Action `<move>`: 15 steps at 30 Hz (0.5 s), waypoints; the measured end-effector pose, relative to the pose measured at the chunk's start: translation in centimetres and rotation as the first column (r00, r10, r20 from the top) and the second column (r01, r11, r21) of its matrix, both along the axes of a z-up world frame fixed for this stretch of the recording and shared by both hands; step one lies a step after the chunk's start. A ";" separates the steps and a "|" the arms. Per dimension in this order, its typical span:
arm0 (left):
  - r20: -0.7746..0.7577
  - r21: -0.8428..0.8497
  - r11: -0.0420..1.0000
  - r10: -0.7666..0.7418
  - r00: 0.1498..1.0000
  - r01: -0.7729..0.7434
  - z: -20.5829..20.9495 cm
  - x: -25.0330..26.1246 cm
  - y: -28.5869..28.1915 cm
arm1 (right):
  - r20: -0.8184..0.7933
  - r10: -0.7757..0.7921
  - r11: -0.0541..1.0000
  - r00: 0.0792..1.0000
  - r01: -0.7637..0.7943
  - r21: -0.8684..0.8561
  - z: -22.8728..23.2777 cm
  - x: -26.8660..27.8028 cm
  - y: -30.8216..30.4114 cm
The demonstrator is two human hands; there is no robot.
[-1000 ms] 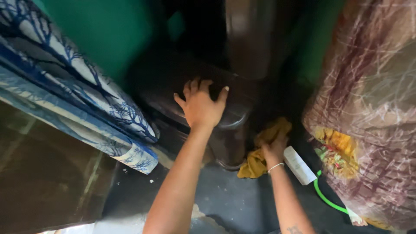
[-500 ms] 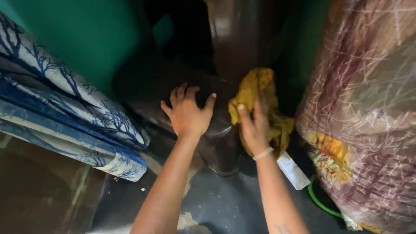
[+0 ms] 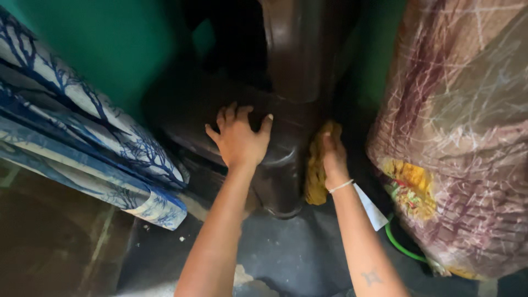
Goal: The person sits on the floor and wipes a dark plastic chair with a yellow cloth. They clean the seat, backrest, and legs of the chair. The person also briefly handles a small white box and a yellow cloth on the floor.
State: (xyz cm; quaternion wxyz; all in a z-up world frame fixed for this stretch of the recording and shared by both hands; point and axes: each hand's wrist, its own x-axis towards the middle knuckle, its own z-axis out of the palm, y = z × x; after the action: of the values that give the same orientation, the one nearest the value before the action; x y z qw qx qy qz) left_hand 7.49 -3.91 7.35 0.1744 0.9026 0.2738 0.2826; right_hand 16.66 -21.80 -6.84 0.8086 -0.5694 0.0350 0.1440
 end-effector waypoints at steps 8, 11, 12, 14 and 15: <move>-0.017 -0.007 1.000 0.006 1.000 -0.006 0.4 0.0 -0.2 | 0.581 0.007 0.937 0.814 0.197 -0.288 0.2 -0.7 1.3; -0.041 -0.014 1.000 0.014 0.999 -0.014 0.4 -0.2 -0.1 | 0.646 0.077 0.765 0.760 0.370 -0.527 -6.1 0.9 1.8; -0.042 -0.021 1.000 0.010 0.999 -0.011 0.6 0.0 -0.2 | 0.655 0.087 0.725 0.751 0.403 -0.559 -7.5 1.7 2.0; -0.032 -0.021 1.000 0.009 0.999 -0.010 0.6 0.0 -0.2 | 0.634 0.092 0.646 0.768 0.438 -0.625 -9.5 1.7 1.2; -0.028 -0.024 1.000 0.007 1.000 -0.007 0.5 -0.1 -0.2 | 0.604 0.084 0.609 0.792 0.439 -0.660 -10.2 0.7 1.5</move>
State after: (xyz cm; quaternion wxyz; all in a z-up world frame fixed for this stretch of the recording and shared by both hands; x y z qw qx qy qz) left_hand 7.35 -4.12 7.87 0.1805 0.9034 0.2828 0.2670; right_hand 17.36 -20.26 -17.02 0.4636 -0.8677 -0.0952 -0.1520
